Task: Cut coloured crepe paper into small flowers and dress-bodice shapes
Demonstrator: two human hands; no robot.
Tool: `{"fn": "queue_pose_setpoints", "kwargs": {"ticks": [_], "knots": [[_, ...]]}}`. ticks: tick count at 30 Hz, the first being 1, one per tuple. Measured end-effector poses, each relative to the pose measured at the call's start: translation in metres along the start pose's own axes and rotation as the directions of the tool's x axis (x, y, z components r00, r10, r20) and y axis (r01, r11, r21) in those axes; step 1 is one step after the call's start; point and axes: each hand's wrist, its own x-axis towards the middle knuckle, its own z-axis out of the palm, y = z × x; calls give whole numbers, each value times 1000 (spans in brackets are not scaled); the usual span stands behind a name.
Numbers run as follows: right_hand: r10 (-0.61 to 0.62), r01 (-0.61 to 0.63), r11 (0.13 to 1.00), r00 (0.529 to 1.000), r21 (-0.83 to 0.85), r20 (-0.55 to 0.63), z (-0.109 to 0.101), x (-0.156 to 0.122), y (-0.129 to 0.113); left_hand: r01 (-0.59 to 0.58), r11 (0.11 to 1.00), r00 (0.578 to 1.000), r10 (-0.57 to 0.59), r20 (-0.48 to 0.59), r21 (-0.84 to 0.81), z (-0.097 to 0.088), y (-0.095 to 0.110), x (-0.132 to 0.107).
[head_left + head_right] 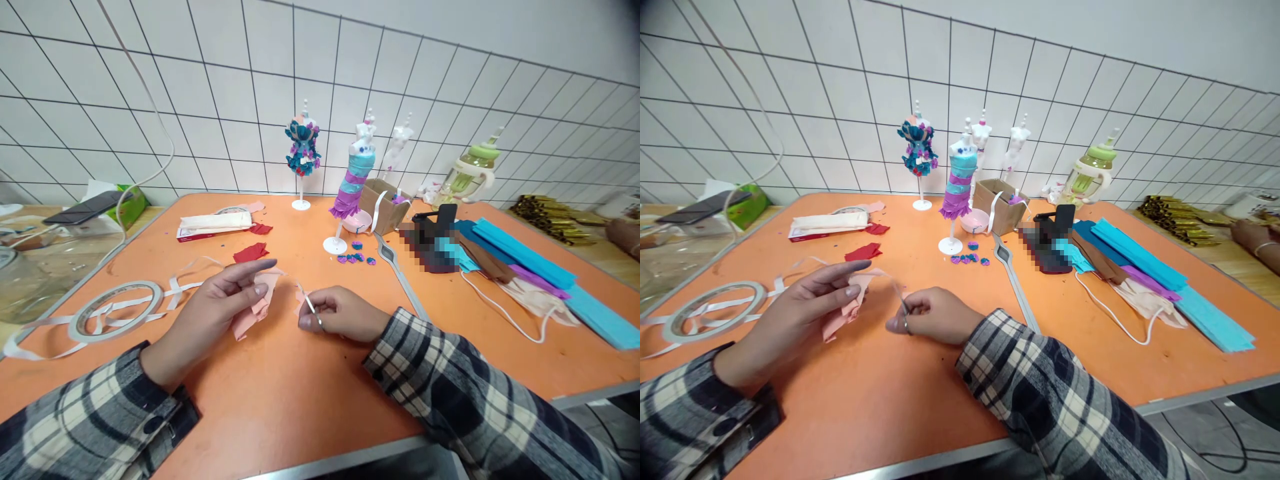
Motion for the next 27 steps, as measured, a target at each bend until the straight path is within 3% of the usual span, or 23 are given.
{"fn": "queue_pose_setpoints", "kwargs": {"ticks": [3, 9, 23, 27], "knots": [[-3, 14, 997, 990, -79, 140, 2, -2, 2, -3, 1000, 998, 2, 58, 17, 0, -1, 0], [38, -26, 998, 974, -58, 222, 2, -5, 2, 15, 997, 965, -35, 259, 76, 3, 0, 0], [36, -59, 995, 970, 86, 241, 5, -4, 1, 72, 997, 974, -78, 211, 37, 1, -3, 1], [22, -52, 993, 963, 106, 267, 6, -5, 0, 84, 996, 965, -90, 246, 35, 0, -4, 0]]}}
